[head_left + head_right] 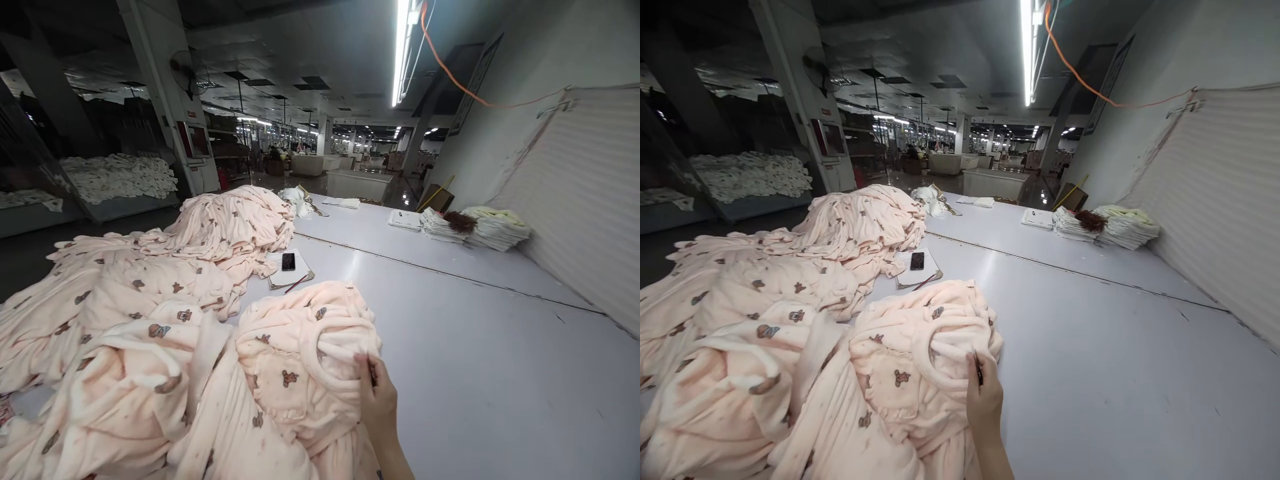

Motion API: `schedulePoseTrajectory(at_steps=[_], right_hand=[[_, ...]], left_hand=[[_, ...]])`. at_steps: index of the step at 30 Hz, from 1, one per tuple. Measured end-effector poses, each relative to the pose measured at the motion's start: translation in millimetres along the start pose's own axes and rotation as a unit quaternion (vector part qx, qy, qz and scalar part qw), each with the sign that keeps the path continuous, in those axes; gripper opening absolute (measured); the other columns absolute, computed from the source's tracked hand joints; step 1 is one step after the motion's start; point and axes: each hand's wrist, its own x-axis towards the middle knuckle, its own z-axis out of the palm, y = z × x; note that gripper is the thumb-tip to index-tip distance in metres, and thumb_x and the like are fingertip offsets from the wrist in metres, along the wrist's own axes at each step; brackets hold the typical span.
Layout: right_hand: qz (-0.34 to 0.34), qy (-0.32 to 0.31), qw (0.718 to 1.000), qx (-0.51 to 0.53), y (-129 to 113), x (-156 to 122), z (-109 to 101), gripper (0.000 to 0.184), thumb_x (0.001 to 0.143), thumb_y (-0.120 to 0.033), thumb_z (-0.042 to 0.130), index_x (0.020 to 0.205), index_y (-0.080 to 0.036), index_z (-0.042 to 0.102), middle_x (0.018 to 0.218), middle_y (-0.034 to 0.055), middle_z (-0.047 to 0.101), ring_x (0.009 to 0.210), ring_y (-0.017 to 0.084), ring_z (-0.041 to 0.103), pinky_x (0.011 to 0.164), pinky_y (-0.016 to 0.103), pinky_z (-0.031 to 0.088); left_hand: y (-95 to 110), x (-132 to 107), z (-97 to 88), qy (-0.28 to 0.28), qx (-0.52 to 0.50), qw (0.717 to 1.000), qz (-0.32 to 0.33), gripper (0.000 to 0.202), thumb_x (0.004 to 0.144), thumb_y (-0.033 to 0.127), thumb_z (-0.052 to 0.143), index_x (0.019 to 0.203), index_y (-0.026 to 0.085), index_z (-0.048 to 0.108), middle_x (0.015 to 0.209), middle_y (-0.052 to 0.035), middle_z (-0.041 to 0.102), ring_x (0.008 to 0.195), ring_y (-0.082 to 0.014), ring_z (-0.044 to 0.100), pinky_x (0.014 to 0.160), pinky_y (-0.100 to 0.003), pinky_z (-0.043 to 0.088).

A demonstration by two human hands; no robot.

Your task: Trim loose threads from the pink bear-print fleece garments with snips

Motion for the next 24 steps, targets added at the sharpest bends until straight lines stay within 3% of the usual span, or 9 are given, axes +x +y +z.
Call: schedulePoseTrajectory(at_steps=[3, 7, 12, 15, 16, 17, 20, 22, 24], right_hand=[[0.012, 0.082, 0.997, 0.010, -7.5, 9.0, -0.9, 0.036, 0.086, -0.048, 0.048, 0.106, -0.020, 0.058, 0.108, 0.0100, 0.062, 0.102, 0.023, 0.056, 0.088, 0.032, 0.043], [0.063, 0.140, 0.988, 0.029, 0.5, 29.1, -5.7, 0.047, 0.084, -0.049, 0.051, 0.118, -0.017, 0.053, 0.120, 0.0151, 0.054, 0.113, 0.026, 0.050, 0.091, 0.036, 0.042], [0.103, 0.062, 0.988, 0.097, 9.9, 37.9, -13.4, 0.042, 0.075, -0.049, 0.061, 0.099, -0.014, 0.067, 0.095, 0.0104, 0.069, 0.093, 0.026, 0.063, 0.077, 0.033, 0.051], [0.105, 0.009, 0.984, 0.141, 5.5, 27.8, -10.1, 0.039, 0.073, -0.046, 0.064, 0.095, -0.014, 0.069, 0.092, 0.0084, 0.072, 0.088, 0.024, 0.066, 0.075, 0.031, 0.054], [0.105, 0.002, 0.983, 0.153, 3.9, 23.3, -8.3, 0.040, 0.074, -0.046, 0.064, 0.097, -0.014, 0.068, 0.098, 0.0090, 0.072, 0.092, 0.024, 0.066, 0.078, 0.031, 0.053], [0.105, -0.004, 0.981, 0.162, 3.0, 19.0, -6.7, 0.041, 0.075, -0.045, 0.064, 0.101, -0.014, 0.067, 0.100, 0.0093, 0.071, 0.093, 0.024, 0.066, 0.080, 0.030, 0.053], [0.110, -0.027, 0.980, 0.165, 4.6, 8.5, -4.0, 0.045, 0.080, -0.046, 0.060, 0.111, -0.014, 0.063, 0.079, 0.0047, 0.071, 0.079, 0.020, 0.067, 0.076, 0.028, 0.053], [0.107, -0.019, 0.984, 0.140, 7.9, 4.3, -3.7, 0.046, 0.081, -0.047, 0.060, 0.114, -0.014, 0.061, 0.065, 0.0006, 0.067, 0.069, 0.018, 0.065, 0.070, 0.026, 0.053], [0.084, 0.025, 0.991, 0.099, 9.9, 2.3, -3.1, 0.047, 0.077, -0.046, 0.065, 0.114, -0.017, 0.062, 0.078, 0.0030, 0.069, 0.075, 0.019, 0.064, 0.072, 0.026, 0.053]], left_hand=[[8.5, 5.3, -10.8, -0.031, 0.011, 0.999, 0.028, 0.033, 0.088, 0.034, 0.056, 0.116, 0.016, 0.055, 0.116, -0.0068, 0.059, 0.097, -0.0216, 0.061, 0.081, -0.042, 0.053], [27.3, 23.4, -19.2, -0.029, 0.021, 0.996, 0.082, 0.032, 0.089, 0.034, 0.055, 0.116, 0.017, 0.055, 0.117, -0.0070, 0.059, 0.098, -0.0214, 0.061, 0.081, -0.041, 0.053], [64.1, 59.3, -37.6, 0.011, 0.034, 0.988, 0.148, 0.024, 0.089, 0.034, 0.054, 0.107, 0.018, 0.059, 0.106, -0.0045, 0.063, 0.088, -0.0178, 0.061, 0.077, -0.036, 0.052], [94.8, 101.2, -63.6, 0.113, 0.050, 0.976, 0.180, 0.022, 0.085, 0.020, 0.049, 0.105, 0.022, 0.057, 0.106, -0.0049, 0.061, 0.091, -0.0188, 0.058, 0.081, -0.033, 0.047], [104.3, 118.1, -72.8, 0.214, 0.068, 0.955, 0.195, 0.030, 0.080, 0.015, 0.049, 0.109, 0.021, 0.055, 0.112, -0.0075, 0.059, 0.097, -0.0209, 0.056, 0.084, -0.034, 0.045], [112.3, 134.9, -80.8, 0.252, 0.078, 0.942, 0.206, 0.038, 0.077, 0.014, 0.051, 0.115, 0.020, 0.052, 0.121, -0.0100, 0.054, 0.108, -0.0238, 0.051, 0.091, -0.037, 0.041], [123.2, 173.4, -90.6, 0.283, 0.088, 0.931, 0.214, 0.023, 0.072, 0.013, 0.051, 0.093, 0.020, 0.058, 0.100, -0.0081, 0.059, 0.096, -0.0256, 0.053, 0.086, -0.041, 0.040], [119.8, 181.4, -84.6, 0.295, 0.082, 0.928, 0.214, 0.013, 0.074, 0.012, 0.046, 0.079, 0.019, 0.055, 0.084, -0.0057, 0.057, 0.082, -0.0232, 0.053, 0.076, -0.037, 0.042], [112.3, 175.9, -73.8, 0.311, 0.069, 0.922, 0.219, 0.015, 0.076, 0.011, 0.041, 0.080, 0.019, 0.053, 0.086, -0.0063, 0.055, 0.080, -0.0223, 0.051, 0.074, -0.036, 0.041]])
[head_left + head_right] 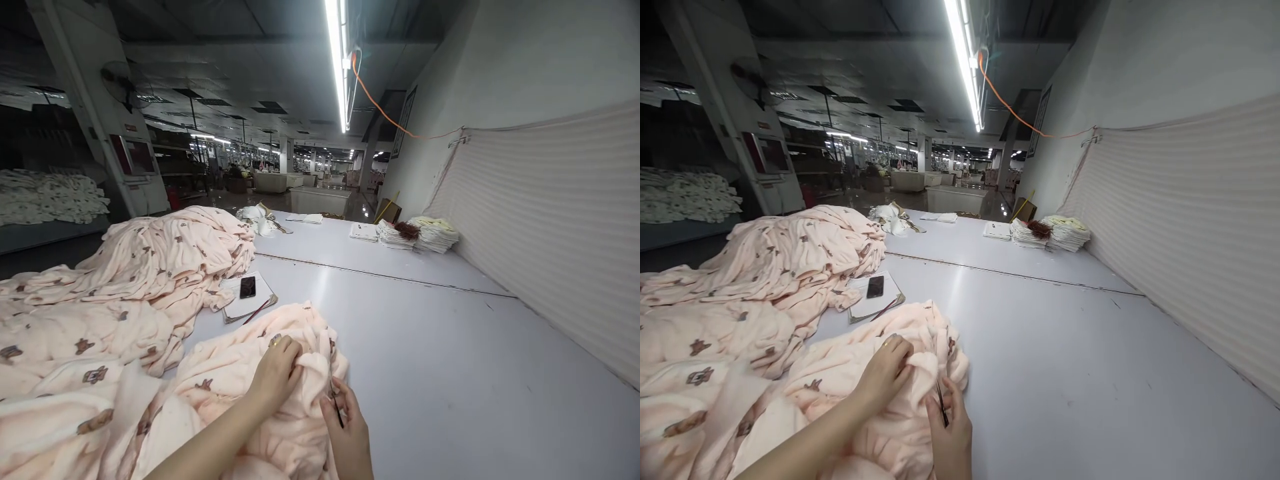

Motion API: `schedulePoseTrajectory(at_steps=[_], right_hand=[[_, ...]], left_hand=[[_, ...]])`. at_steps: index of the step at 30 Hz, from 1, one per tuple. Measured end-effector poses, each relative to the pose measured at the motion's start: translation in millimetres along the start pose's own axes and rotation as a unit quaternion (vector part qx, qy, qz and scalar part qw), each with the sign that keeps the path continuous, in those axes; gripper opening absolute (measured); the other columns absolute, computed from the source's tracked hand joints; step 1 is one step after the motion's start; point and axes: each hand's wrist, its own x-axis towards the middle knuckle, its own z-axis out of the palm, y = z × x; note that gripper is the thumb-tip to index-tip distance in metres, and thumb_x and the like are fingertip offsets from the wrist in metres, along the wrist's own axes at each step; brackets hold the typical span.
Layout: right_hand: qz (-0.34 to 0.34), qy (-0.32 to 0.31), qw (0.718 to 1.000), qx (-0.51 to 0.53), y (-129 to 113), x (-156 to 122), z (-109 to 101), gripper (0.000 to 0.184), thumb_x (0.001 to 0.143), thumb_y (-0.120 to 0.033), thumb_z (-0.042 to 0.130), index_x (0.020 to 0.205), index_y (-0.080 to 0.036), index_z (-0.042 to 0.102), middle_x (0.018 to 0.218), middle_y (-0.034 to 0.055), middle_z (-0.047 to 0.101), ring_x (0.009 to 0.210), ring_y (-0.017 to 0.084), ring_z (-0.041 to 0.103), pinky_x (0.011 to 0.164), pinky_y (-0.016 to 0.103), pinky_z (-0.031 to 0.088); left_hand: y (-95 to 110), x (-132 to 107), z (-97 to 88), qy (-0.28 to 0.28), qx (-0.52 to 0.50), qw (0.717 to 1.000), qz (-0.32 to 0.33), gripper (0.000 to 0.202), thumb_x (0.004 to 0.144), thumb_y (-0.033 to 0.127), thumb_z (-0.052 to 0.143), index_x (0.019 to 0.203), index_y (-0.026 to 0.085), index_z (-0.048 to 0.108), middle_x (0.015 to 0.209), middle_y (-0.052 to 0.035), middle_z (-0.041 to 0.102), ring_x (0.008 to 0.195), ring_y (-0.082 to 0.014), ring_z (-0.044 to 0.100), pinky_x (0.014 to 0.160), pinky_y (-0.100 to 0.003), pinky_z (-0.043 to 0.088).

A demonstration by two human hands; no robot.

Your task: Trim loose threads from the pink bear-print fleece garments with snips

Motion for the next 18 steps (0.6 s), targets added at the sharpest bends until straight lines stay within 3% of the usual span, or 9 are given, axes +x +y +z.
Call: schedulePoseTrajectory(at_steps=[3, 4, 6, 7, 9, 10, 11, 14, 18], right_hand=[[-0.060, 0.036, 0.995, -0.065, -2.2, -0.1, 3.3, 0.033, 0.075, -0.039, 0.067, 0.102, -0.020, 0.066, 0.096, 0.0059, 0.068, 0.086, 0.021, 0.063, 0.077, 0.027, 0.051], [-0.077, 0.033, 0.993, -0.080, -4.4, 0.3, 4.5, 0.025, 0.077, -0.036, 0.063, 0.096, -0.020, 0.067, 0.093, 0.0059, 0.067, 0.085, 0.021, 0.063, 0.076, 0.028, 0.050], [-0.102, 0.027, 0.990, -0.094, -10.3, 1.4, 5.3, 0.018, 0.081, -0.033, 0.057, 0.089, -0.020, 0.067, 0.085, 0.0054, 0.066, 0.080, 0.020, 0.062, 0.073, 0.028, 0.049], [-0.108, 0.031, 0.989, -0.096, -14.0, 2.1, 4.4, 0.019, 0.082, -0.033, 0.055, 0.087, -0.020, 0.067, 0.084, 0.0054, 0.066, 0.078, 0.020, 0.062, 0.072, 0.027, 0.049], [-0.103, 0.029, 0.989, -0.099, -22.5, 3.0, -0.4, 0.020, 0.083, -0.034, 0.053, 0.086, -0.020, 0.067, 0.083, 0.0057, 0.065, 0.078, 0.020, 0.062, 0.071, 0.027, 0.048], [-0.096, 0.021, 0.990, -0.101, -27.1, 3.3, -3.9, 0.021, 0.084, -0.035, 0.053, 0.083, -0.020, 0.067, 0.082, 0.0055, 0.065, 0.077, 0.020, 0.062, 0.070, 0.027, 0.048], [-0.089, 0.010, 0.991, -0.103, -31.7, 3.5, -7.6, 0.022, 0.084, -0.036, 0.052, 0.080, -0.020, 0.066, 0.080, 0.0051, 0.066, 0.075, 0.020, 0.062, 0.068, 0.026, 0.048], [-0.070, -0.015, 0.993, -0.095, -42.1, 6.4, -16.0, 0.024, 0.085, -0.039, 0.051, 0.080, -0.020, 0.065, 0.081, 0.0047, 0.068, 0.076, 0.019, 0.063, 0.067, 0.026, 0.050], [-0.054, 0.000, 0.994, -0.091, -41.8, 26.6, -8.3, 0.033, 0.083, -0.041, 0.053, 0.106, -0.020, 0.064, 0.111, 0.0085, 0.066, 0.104, 0.024, 0.060, 0.085, 0.031, 0.048]], left_hand=[[3.3, -25.5, -2.1, 0.017, -0.017, 1.000, 0.012, 0.019, 0.078, 0.012, 0.038, 0.088, 0.019, 0.052, 0.094, -0.0080, 0.056, 0.088, -0.0228, 0.050, 0.083, -0.038, 0.039], [5.6, -32.0, -4.5, 0.015, -0.031, 0.999, 0.014, 0.020, 0.080, 0.014, 0.038, 0.091, 0.019, 0.053, 0.095, -0.0077, 0.057, 0.090, -0.0226, 0.050, 0.086, -0.038, 0.038], [10.3, -41.3, -9.8, -0.037, -0.151, 0.987, -0.032, 0.018, 0.081, 0.020, 0.042, 0.093, 0.020, 0.055, 0.092, -0.0051, 0.061, 0.093, -0.0219, 0.052, 0.090, -0.035, 0.038], [12.0, -44.6, -11.9, -0.077, -0.238, 0.965, -0.076, 0.016, 0.080, 0.023, 0.044, 0.089, 0.020, 0.057, 0.086, -0.0032, 0.062, 0.091, -0.0213, 0.054, 0.087, -0.033, 0.040], [12.6, -50.6, -13.8, -0.144, -0.393, 0.891, -0.175, 0.014, 0.077, 0.030, 0.047, 0.077, 0.019, 0.056, 0.071, 0.0004, 0.059, 0.080, -0.0192, 0.056, 0.076, -0.028, 0.043], [11.5, -53.8, -13.5, -0.161, -0.437, 0.859, -0.214, 0.015, 0.075, 0.032, 0.047, 0.071, 0.019, 0.052, 0.065, 0.0020, 0.054, 0.072, -0.0176, 0.055, 0.069, -0.027, 0.043], [9.5, -57.0, -12.5, -0.164, -0.454, 0.844, -0.235, 0.017, 0.075, 0.035, 0.046, 0.069, 0.019, 0.049, 0.062, 0.0033, 0.050, 0.065, -0.0157, 0.053, 0.062, -0.025, 0.041], [1.8, -66.3, -6.6, -0.164, -0.482, 0.822, -0.256, 0.019, 0.074, 0.037, 0.045, 0.068, 0.020, 0.045, 0.061, 0.0044, 0.046, 0.057, -0.0126, 0.048, 0.055, -0.024, 0.038], [-0.8, -79.8, 2.3, -0.169, -0.496, 0.813, -0.253, 0.017, 0.081, 0.028, 0.038, 0.071, 0.019, 0.048, 0.065, 0.0021, 0.053, 0.062, -0.0134, 0.054, 0.060, -0.025, 0.042]])
